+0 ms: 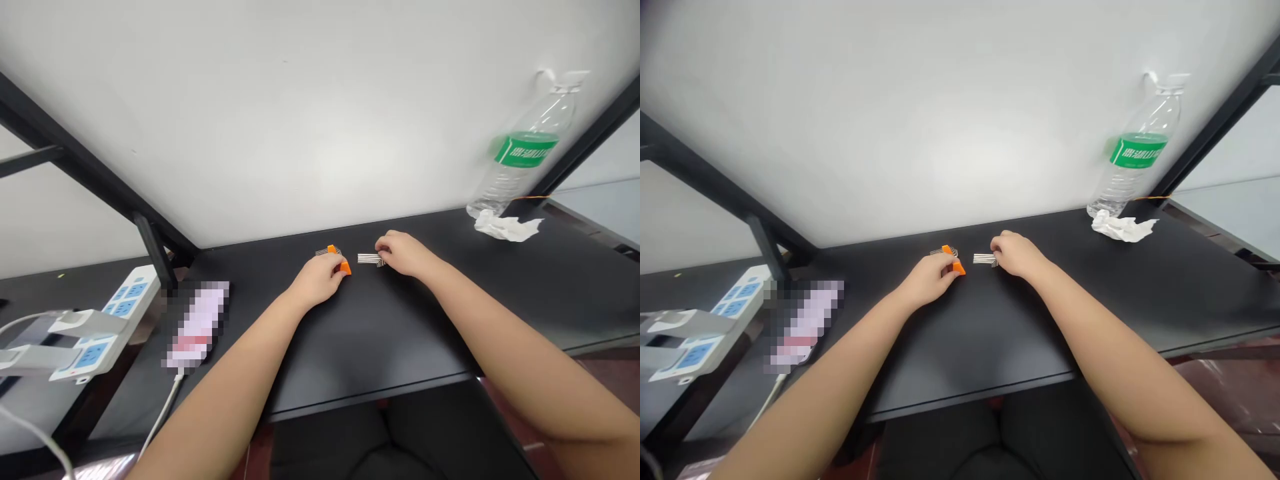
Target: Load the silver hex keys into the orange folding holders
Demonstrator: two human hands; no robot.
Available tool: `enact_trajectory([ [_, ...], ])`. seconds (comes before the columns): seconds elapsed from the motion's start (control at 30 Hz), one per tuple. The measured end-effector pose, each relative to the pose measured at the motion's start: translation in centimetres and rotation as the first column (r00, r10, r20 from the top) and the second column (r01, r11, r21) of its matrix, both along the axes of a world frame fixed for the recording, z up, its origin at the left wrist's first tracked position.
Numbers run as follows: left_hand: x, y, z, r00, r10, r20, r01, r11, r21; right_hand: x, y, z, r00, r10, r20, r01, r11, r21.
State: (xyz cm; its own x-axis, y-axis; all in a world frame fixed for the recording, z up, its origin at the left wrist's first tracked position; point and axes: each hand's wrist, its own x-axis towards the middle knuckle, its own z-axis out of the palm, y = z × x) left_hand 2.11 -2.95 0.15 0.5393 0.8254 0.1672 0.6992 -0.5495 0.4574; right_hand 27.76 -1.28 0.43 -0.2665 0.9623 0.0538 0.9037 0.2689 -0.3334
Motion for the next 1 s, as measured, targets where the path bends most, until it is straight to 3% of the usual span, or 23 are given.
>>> enact_trajectory([
  [0.17,-0.1,0.4,-0.5,0.998,0.066,-0.009,-0.066,0.998,0.01,1.0,1.1,-0.3,0.998,-0.029,0.053,0.031,0.999,-0.034],
  [0.27,-0.1,0.4,-0.6,0.997,0.071,-0.009,-0.071,0.997,-0.012,1.6,1.2,0.1,0.982,-0.126,0.144,0.141,0.984,-0.106],
  [0.33,-0.1,0.4,-0.6,0.996,0.086,-0.012,-0.086,0.996,-0.016,2.0,1.0,0.6,0.979,-0.169,0.114,0.185,0.971,-0.15],
  [0.4,0.0,0.4,-0.5,0.994,0.105,-0.021,-0.105,0.994,-0.013,2.2,0.6,1.1,0.991,-0.131,-0.025,0.126,0.979,-0.16],
  [0.5,0.2,0.3,-0.2,0.991,0.132,-0.031,-0.133,0.991,-0.018,1.8,-0.2,2.0,0.967,0.033,-0.251,-0.069,0.989,-0.134],
  [0.63,0.3,0.2,0.2,0.987,0.153,0.038,-0.152,0.988,-0.032,0.5,-1.1,2.4,0.924,0.182,-0.337,-0.244,0.958,-0.151],
  [0.83,0.2,0.1,0.1,0.983,0.135,0.126,-0.133,0.991,-0.028,0.1,-1.4,2.3,0.924,0.216,-0.314,-0.255,0.963,-0.085],
  [1.0,0.5,-0.2,-0.1,0.979,0.109,0.174,-0.108,0.994,-0.014,0.0,-1.3,2.0,0.894,0.142,-0.426,-0.245,0.949,-0.197],
])
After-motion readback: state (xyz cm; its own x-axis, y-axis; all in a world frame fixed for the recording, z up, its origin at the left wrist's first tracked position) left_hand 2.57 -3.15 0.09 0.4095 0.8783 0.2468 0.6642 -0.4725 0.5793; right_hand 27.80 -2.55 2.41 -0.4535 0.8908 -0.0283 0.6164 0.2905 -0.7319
